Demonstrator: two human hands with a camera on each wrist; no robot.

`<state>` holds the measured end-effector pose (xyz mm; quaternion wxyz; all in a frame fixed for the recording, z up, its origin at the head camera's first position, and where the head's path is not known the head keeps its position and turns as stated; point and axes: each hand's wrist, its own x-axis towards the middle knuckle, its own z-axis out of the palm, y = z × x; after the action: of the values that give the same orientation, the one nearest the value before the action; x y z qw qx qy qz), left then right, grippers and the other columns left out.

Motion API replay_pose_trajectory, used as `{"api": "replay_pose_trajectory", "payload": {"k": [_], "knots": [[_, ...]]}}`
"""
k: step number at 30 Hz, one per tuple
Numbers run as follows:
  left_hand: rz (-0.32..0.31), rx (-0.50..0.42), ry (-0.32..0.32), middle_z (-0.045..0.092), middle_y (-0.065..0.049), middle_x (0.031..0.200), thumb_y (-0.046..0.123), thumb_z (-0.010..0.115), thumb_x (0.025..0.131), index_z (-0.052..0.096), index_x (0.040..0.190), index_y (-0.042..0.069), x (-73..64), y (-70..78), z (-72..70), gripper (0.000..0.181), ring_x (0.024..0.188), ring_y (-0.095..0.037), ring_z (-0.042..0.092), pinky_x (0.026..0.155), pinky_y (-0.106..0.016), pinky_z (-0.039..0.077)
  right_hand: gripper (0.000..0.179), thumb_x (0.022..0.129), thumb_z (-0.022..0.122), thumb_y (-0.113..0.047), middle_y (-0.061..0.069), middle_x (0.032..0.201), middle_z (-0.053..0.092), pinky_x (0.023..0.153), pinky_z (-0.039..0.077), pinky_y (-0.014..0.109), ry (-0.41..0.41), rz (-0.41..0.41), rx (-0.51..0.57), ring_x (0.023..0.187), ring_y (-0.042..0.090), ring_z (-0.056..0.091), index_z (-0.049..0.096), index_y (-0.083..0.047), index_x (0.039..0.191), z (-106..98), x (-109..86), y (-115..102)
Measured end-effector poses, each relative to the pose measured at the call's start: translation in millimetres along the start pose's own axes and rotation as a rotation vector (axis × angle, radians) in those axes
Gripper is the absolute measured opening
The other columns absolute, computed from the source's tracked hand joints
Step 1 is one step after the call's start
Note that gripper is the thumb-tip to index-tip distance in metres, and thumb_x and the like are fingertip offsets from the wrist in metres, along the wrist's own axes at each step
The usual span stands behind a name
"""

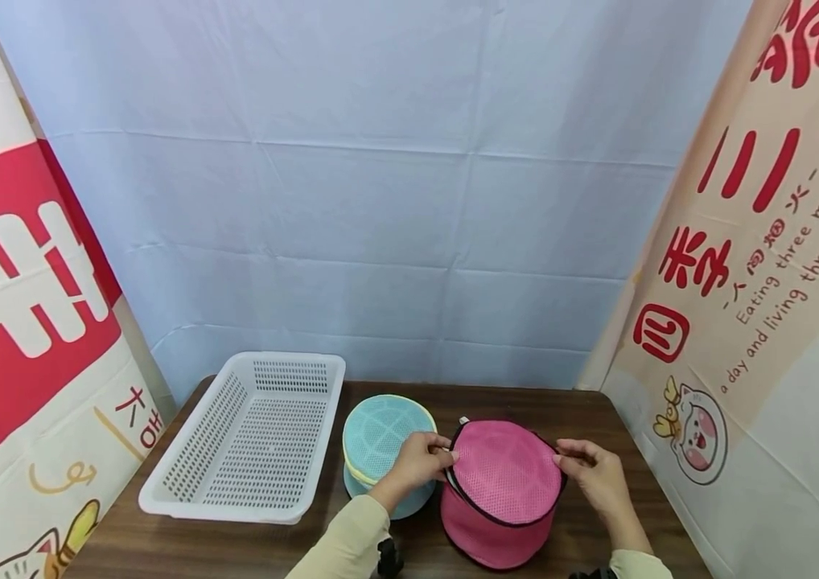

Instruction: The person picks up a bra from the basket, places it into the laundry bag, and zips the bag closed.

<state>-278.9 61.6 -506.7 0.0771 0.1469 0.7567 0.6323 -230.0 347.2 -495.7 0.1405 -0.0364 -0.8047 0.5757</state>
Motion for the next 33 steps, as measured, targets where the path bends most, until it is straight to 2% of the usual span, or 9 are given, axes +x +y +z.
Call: {"api": "replay_pose_trajectory", "payload": {"k": [3,7,12,14,18,20,26,29,33], "knots": [[-0.001,0.005,-0.003,0.060,-0.001,0.066,0.004,0.069,0.082,0.065,0.093,-0.006,0.6,-0.6,-0.1,0.015,0.053,-0.017,0.062,0.050,-0.028,0.052,0.019,0.080,0.071,-0.006,0.000,0.084,0.068,0.061,0.051,0.024,0.003,-0.019,0.037,0.075,0.004,0.063,0.069,0.000,0.098,-0.1,-0.1,3.2],[-0.002,0.011,-0.003,0.059,-0.001,0.066,0.004,0.068,0.083,0.064,0.093,-0.006,-0.1,0.0,0.1,0.014,0.053,-0.016,0.061,0.049,-0.027,0.051,0.026,0.084,0.069,-0.016,-0.005,0.090,0.066,0.063,0.051,0.025,-0.004,0.007,0.005,0.076,0.002,0.061,0.067,0.000,0.105,-1.4,0.9,3.4],[-0.010,0.020,-0.003,0.058,0.000,0.065,0.004,0.069,0.082,0.064,0.092,-0.004,-0.6,1.7,0.7,0.013,0.050,-0.016,0.061,0.048,-0.027,0.051,0.051,0.094,0.056,-0.031,0.020,0.123,0.053,0.078,0.050,0.035,-0.113,0.062,-0.066,0.090,-0.007,0.053,0.049,0.007,0.127,-2.7,7.6,-3.9],[-0.017,0.022,0.002,0.058,0.000,0.064,0.004,0.069,0.082,0.064,0.092,-0.003,-0.9,2.1,0.7,0.013,0.049,-0.016,0.060,0.048,-0.027,0.051,0.055,0.097,0.050,-0.031,0.030,0.132,0.041,0.083,0.048,0.041,-0.181,0.074,-0.092,0.099,0.000,0.052,0.042,0.010,0.132,-1.5,11.9,-4.9],[-0.016,0.025,-0.003,0.058,-0.001,0.065,0.004,0.069,0.082,0.064,0.092,-0.003,-1.0,2.1,0.6,0.013,0.049,-0.016,0.060,0.048,-0.027,0.051,0.052,0.100,0.042,-0.025,0.032,0.138,0.032,0.085,0.046,0.040,-0.286,0.120,-0.100,0.119,0.028,0.043,0.034,0.011,0.137,2.9,20.9,1.5],[-0.011,0.029,-0.008,0.058,-0.001,0.064,0.004,0.069,0.082,0.064,0.092,-0.003,-0.7,1.6,1.3,0.013,0.049,-0.016,0.060,0.048,-0.026,0.050,0.050,0.101,0.039,-0.023,0.031,0.139,0.031,0.084,0.046,0.034,-0.308,0.153,-0.074,0.121,0.030,0.040,0.034,0.011,0.137,5.1,25.5,7.0],[0.019,0.064,0.002,0.057,0.001,0.063,0.003,0.069,0.082,0.065,0.090,-0.002,0.7,-0.6,2.6,0.011,0.047,-0.014,0.058,0.046,-0.026,0.050,0.039,0.101,0.039,-0.017,0.015,0.136,0.043,0.081,0.046,0.026,-0.331,0.235,0.144,0.100,-0.002,0.051,0.048,0.002,0.133,9.3,35.1,19.5],[0.029,0.080,0.009,0.057,0.002,0.063,0.003,0.069,0.082,0.065,0.090,-0.002,1.6,-0.7,3.0,0.010,0.046,-0.013,0.057,0.046,-0.025,0.049,0.034,0.099,0.043,-0.013,0.003,0.125,0.052,0.079,0.048,0.030,-0.324,0.264,0.228,0.095,0.000,0.055,0.054,-0.001,0.129,9.5,35.3,23.2],[0.031,0.093,0.013,0.056,0.003,0.062,0.003,0.068,0.081,0.065,0.090,-0.001,3.0,0.5,3.6,0.010,0.044,-0.012,0.055,0.044,-0.024,0.048,0.032,0.096,0.048,-0.011,-0.001,0.114,0.058,0.075,0.050,0.031,-0.282,0.267,0.202,0.091,0.004,0.058,0.058,0.000,0.124,8.3,35.1,26.7]]}}
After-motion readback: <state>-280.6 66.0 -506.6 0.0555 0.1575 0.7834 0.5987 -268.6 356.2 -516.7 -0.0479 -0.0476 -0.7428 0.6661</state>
